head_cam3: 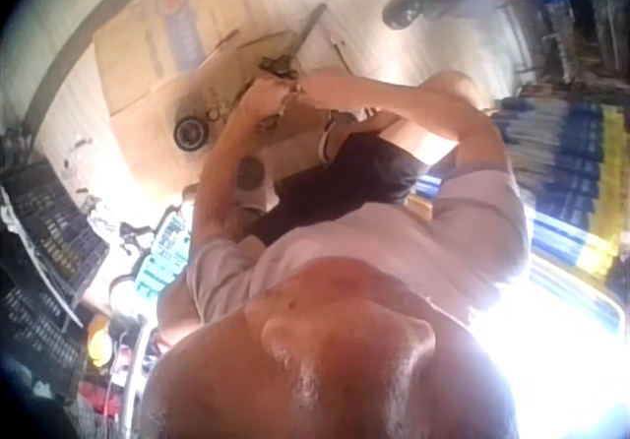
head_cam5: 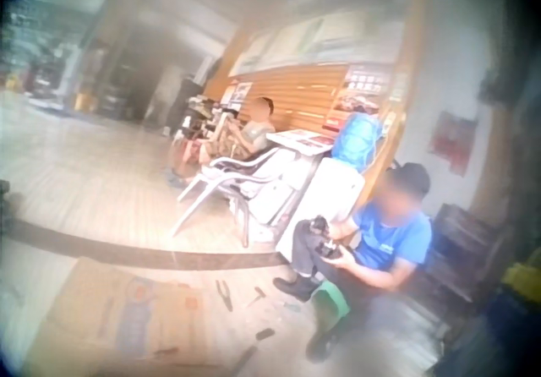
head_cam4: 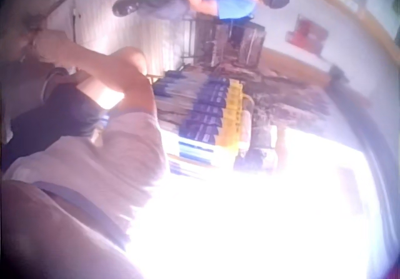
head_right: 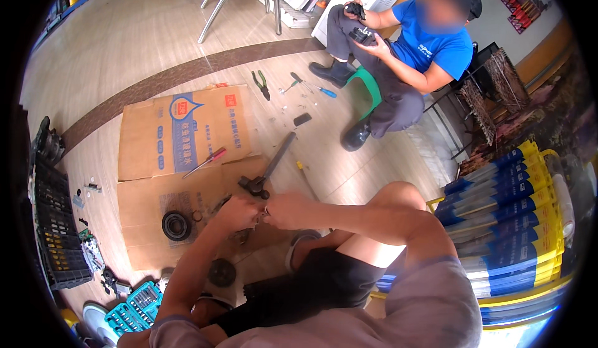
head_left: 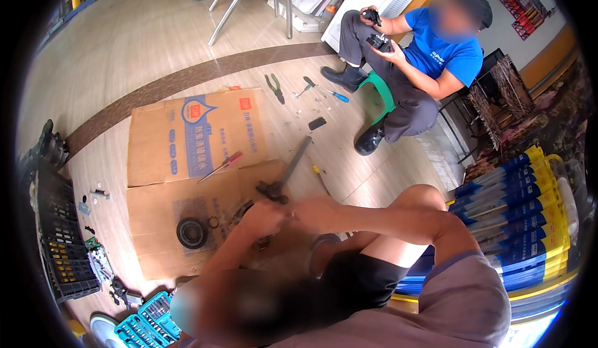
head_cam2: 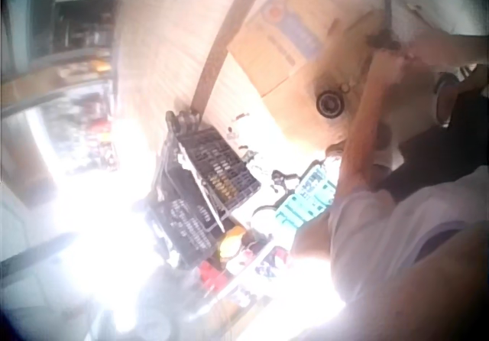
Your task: The person uses a hammer and a punch tool to tap a metal component out of a circular housing while working on a piece of cardboard on the floor.
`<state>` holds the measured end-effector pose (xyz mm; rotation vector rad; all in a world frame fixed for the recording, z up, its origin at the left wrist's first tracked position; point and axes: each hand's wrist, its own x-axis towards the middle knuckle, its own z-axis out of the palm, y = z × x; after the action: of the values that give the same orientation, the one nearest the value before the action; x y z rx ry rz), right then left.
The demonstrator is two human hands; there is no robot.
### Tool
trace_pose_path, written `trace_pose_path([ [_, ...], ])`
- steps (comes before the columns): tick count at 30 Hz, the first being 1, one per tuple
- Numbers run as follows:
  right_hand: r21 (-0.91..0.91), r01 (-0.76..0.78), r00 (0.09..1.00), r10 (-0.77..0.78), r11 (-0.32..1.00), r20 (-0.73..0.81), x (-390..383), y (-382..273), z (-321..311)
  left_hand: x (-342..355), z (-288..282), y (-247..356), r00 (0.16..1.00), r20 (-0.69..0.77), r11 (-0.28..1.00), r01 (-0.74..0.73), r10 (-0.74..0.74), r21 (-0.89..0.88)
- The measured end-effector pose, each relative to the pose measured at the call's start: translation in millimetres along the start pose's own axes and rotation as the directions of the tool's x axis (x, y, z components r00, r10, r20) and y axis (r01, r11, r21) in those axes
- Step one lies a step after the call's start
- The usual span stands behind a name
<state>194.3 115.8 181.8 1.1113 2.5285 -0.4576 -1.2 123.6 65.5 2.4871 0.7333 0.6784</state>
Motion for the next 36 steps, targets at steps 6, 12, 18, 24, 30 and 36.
trace_pose_path([
  [6, 0.009, -0.04, 0.996, 0.039, 0.999, 0.075, -0.4, -7.6, -23.0, 2.6, -9.9, 9.7, 0.99, 0.046, 0.989, 0.127, -0.13, 0.079],
  [12, -0.342, 0.08, 0.978, -0.139, 0.936, -0.153, -1.7, -0.9, -14.8, 1.1, -9.3, 6.0, 0.999, -0.016, 0.994, 0.048, -0.047, 0.095],
  [18, -0.6, 0.191, 0.842, -0.443, 0.777, -0.307, 0.8, -1.6, -28.5, 1.4, -6.7, 2.3, 0.998, 0.048, 0.988, 0.043, -0.051, 0.148],
  [24, -0.148, 0.002, 1.0, -0.006, 0.989, -0.026, 1.3, -6.6, -31.7, 2.9, -13.5, 11.0, 0.989, 0.054, 0.984, 0.133, -0.141, 0.121],
  [30, 0.179, -0.204, 0.974, 0.181, 0.963, 0.137, -1.9, -7.0, -20.6, 2.8, -13.1, 14.5, 0.994, 0.06, 0.989, 0.083, -0.091, 0.119],
  [36, 0.137, -0.204, 0.967, 0.178, 0.969, 0.179, -0.3, -17.4, -40.3, -1.1, 5.7, -2.6, 0.998, 0.007, 0.994, 0.068, -0.069, 0.088],
])
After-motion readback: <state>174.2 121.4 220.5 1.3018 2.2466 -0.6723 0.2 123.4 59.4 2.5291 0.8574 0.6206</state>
